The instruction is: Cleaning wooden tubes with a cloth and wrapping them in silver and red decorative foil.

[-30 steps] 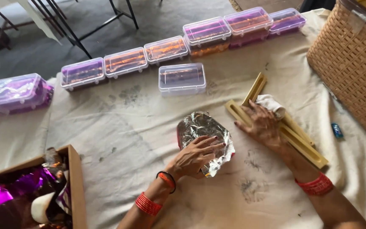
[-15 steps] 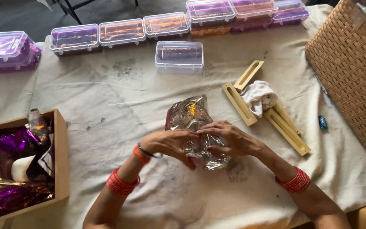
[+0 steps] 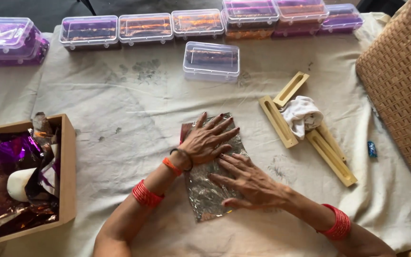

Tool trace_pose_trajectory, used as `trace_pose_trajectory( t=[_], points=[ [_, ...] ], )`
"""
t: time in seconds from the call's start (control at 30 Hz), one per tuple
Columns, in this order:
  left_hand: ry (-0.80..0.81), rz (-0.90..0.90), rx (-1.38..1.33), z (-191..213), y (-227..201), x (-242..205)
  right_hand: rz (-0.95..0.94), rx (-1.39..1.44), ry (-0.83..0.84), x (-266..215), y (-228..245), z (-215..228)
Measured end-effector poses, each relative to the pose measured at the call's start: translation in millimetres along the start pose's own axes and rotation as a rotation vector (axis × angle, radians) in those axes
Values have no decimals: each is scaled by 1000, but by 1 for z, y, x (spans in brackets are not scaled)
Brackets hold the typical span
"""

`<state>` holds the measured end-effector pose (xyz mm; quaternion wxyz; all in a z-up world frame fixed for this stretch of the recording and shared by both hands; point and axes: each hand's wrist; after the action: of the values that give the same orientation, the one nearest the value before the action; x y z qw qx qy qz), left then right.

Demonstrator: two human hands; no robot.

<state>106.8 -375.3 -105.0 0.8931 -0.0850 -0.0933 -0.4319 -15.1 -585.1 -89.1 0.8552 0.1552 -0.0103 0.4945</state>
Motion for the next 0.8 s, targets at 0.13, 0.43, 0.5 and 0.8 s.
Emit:
trace_pose_trajectory(
  t=[0.13, 0.43, 0.5, 0.8],
  points=[
    [140, -90, 3, 19, 12, 13, -93, 81, 184, 10, 15, 6],
    [131, 9, 9, 0, 71, 38, -13, -173, 60, 11, 19, 12],
    [107, 105, 78, 18, 82, 38, -7, -141, 75, 10, 19, 13],
    [-467, 202, 270, 26, 64, -9, 6, -87, 14, 8, 17, 4]
  ],
)
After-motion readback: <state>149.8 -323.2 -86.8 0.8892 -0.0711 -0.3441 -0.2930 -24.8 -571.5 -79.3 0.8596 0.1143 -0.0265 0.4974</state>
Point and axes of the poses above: each hand's wrist, its own x-axis towards the middle knuckle, its own z-axis out of the back of the hand, y = z × x, and after that the axes turned 7 degrees about x, right-handed
